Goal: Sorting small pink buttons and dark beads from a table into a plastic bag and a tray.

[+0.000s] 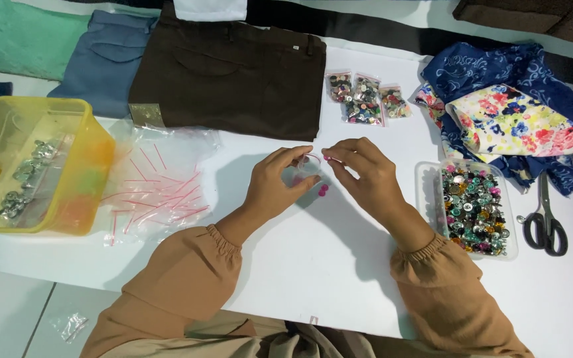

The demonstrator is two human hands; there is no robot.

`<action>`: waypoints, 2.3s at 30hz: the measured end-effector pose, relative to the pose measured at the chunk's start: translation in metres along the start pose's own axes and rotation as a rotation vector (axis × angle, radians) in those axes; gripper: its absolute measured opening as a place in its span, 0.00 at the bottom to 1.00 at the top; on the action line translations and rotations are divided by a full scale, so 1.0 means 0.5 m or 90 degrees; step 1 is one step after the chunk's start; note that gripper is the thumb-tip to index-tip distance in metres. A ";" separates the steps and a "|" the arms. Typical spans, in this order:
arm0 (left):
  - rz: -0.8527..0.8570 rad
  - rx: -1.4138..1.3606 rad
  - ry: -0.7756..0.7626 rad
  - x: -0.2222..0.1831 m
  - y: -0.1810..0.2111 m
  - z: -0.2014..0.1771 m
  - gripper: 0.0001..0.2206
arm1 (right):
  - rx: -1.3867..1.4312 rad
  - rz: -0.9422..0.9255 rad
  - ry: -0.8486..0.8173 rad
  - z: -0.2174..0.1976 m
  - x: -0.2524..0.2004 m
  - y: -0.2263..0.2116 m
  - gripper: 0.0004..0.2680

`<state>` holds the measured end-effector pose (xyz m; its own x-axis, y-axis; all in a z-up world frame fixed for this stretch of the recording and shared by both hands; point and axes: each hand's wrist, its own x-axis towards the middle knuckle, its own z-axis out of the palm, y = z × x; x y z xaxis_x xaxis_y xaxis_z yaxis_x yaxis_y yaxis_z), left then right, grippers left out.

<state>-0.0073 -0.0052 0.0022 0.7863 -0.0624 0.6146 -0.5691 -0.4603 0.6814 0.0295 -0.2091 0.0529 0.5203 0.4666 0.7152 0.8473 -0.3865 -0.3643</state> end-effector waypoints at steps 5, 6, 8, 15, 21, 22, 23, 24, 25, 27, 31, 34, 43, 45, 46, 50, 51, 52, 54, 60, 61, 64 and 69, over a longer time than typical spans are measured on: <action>0.010 0.003 -0.012 -0.006 -0.016 0.012 0.24 | 0.002 -0.048 0.003 0.002 0.014 -0.049 0.07; 0.012 0.001 -0.018 -0.007 -0.019 0.012 0.25 | 0.000 -0.060 -0.004 0.005 0.012 -0.050 0.07; 0.014 0.010 -0.021 -0.005 -0.011 0.009 0.24 | 0.013 -0.051 -0.011 0.005 0.010 -0.052 0.08; 0.021 0.006 0.004 0.008 0.013 -0.006 0.23 | 0.012 0.069 -0.022 -0.008 0.004 -0.034 0.08; 0.009 -0.002 0.023 -0.003 -0.022 0.006 0.22 | 0.054 0.174 -0.293 0.018 -0.027 0.003 0.10; 0.008 -0.001 0.024 -0.001 -0.024 0.007 0.22 | 0.054 0.173 -0.294 0.016 -0.023 0.002 0.10; 0.011 -0.007 0.028 0.000 -0.027 0.007 0.22 | 0.054 0.183 -0.324 0.014 -0.019 0.000 0.10; 0.012 -0.015 0.032 -0.001 -0.028 0.008 0.21 | 0.055 0.195 -0.354 0.012 -0.017 -0.002 0.11; 0.010 -0.015 0.032 0.000 -0.018 0.002 0.21 | 0.056 0.196 -0.356 0.013 -0.020 0.001 0.11; 0.037 -0.025 0.052 0.010 0.001 -0.011 0.21 | 0.042 0.208 -0.372 0.013 -0.022 0.009 0.10; 0.040 -0.019 0.046 0.006 -0.009 -0.004 0.21 | 0.043 0.221 -0.376 0.024 -0.029 0.012 0.09; 0.037 -0.007 0.047 0.005 -0.016 -0.003 0.21 | 0.004 0.209 -0.384 0.021 -0.024 0.004 0.08; 0.024 0.012 0.047 0.004 -0.020 -0.002 0.22 | 0.012 0.185 -0.392 0.012 -0.004 -0.040 0.06; 0.029 0.014 0.061 0.003 -0.028 0.001 0.21 | -0.050 0.175 -0.426 0.016 -0.006 -0.047 0.06; 0.030 0.014 0.059 0.004 -0.027 0.000 0.21 | -0.051 0.176 -0.425 0.018 -0.009 -0.043 0.06; 0.040 -0.006 0.066 0.009 -0.007 -0.007 0.21 | -0.069 0.178 -0.437 0.026 -0.019 -0.031 0.06; 0.058 -0.006 0.071 0.011 0.001 -0.011 0.21 | -0.075 0.177 -0.440 0.028 -0.022 -0.028 0.05; 0.058 -0.006 0.071 0.011 -0.002 -0.009 0.21 | -0.076 0.177 -0.440 0.030 -0.023 -0.023 0.05; 0.056 -0.014 0.060 0.008 -0.008 -0.005 0.21 | -0.076 0.164 -0.438 0.033 -0.027 -0.012 0.05; 0.017 -0.006 0.050 0.007 -0.019 -0.004 0.22 | -0.022 0.205 -0.336 -0.011 0.000 -0.032 0.04; 0.017 -0.005 0.050 0.004 -0.016 0.001 0.22 | -0.022 0.205 -0.335 -0.018 0.006 -0.049 0.04; 0.030 -0.031 0.059 -0.003 -0.005 0.013 0.21 | 0.032 0.116 -0.149 -0.028 0.017 -0.086 0.04; 0.048 -0.015 0.024 -0.006 0.018 0.023 0.22 | -0.005 0.052 -0.061 -0.014 0.009 -0.083 0.04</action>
<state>-0.0120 -0.0192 0.0019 0.7317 -0.0625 0.6788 -0.6322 -0.4347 0.6414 -0.0039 -0.1964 0.0754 0.5960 0.5070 0.6227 0.8008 -0.4322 -0.4146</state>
